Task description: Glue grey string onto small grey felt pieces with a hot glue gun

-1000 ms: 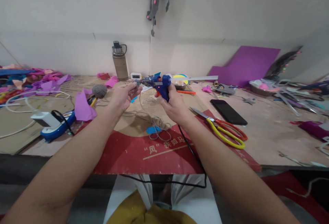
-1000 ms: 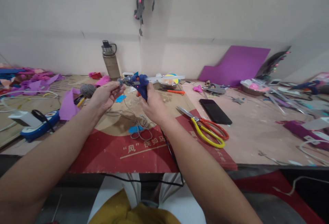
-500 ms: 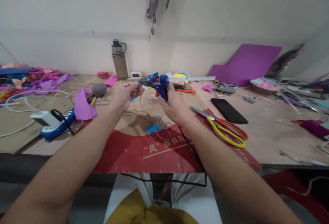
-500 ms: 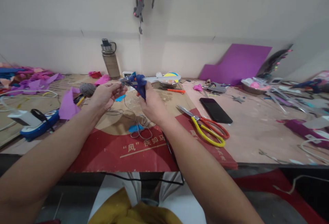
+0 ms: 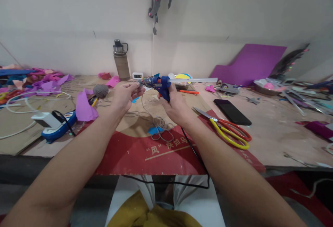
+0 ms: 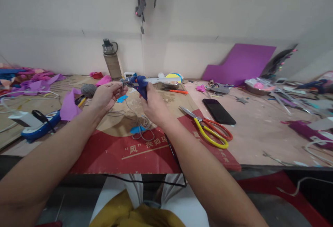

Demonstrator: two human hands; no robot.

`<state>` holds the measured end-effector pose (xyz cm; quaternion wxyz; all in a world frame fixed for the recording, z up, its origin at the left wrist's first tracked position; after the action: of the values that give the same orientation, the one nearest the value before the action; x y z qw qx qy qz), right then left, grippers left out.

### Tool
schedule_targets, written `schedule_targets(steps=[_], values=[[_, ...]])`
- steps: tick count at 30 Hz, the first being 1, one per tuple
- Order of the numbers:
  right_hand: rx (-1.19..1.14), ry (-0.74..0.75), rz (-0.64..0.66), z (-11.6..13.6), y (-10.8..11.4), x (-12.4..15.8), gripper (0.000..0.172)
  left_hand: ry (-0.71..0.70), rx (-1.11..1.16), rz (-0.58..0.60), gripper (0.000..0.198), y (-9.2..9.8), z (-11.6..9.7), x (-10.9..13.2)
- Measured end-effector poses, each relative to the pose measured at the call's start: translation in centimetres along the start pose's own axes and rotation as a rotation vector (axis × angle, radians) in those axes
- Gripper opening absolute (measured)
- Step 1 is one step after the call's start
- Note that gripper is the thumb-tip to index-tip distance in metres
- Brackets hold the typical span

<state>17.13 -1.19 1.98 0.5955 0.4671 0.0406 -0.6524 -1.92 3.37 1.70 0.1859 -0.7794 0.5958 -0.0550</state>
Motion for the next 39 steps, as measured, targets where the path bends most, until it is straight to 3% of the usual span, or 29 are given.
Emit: schedule_targets(steps=[8,26,30,35,37,39], values=[[0.013,0.061,-0.028,-0.1,-0.1,-0.1,0.04,-0.004,-0.017,0.005,0.007,-0.2,-0.1,0.2],[0.006,0.041,-0.037,-0.1,-0.1,-0.1,0.04,-0.003,-0.032,-0.008,0.006,-0.2,-0.3,0.4],[-0.108,0.014,-0.059,-0.6,-0.3,-0.2,0.037,-0.007,0.003,-0.022,0.009,0.0,-0.3,0.0],[-0.348,-0.286,-0.077,-2.1,-0.3,-0.6,0.029,-0.063,-0.046,-0.042,0.008,0.2,-0.2,-0.4],[-0.326,-0.444,-0.065,-3.2,-0.2,-0.8,0.022,-0.139,-0.132,-0.037,0.007,0.3,-0.2,-0.3],[-0.156,-0.516,-0.033,-4.3,0.1,-1.1,0.016,-0.257,-0.254,-0.025,0.009,0.3,-0.3,-0.2]])
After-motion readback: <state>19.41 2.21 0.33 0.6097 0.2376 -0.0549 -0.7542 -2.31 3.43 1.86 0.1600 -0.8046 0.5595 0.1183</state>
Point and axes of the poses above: each hand's wrist, its own x-axis away from the middle knuckle, its own y-axis out of the back of the hand, z = x × y, the point moved 2 cm from there along -x, towards the middle knuckle, and after that the axes turned 8 degrees about -z, right-handed, at the moved point
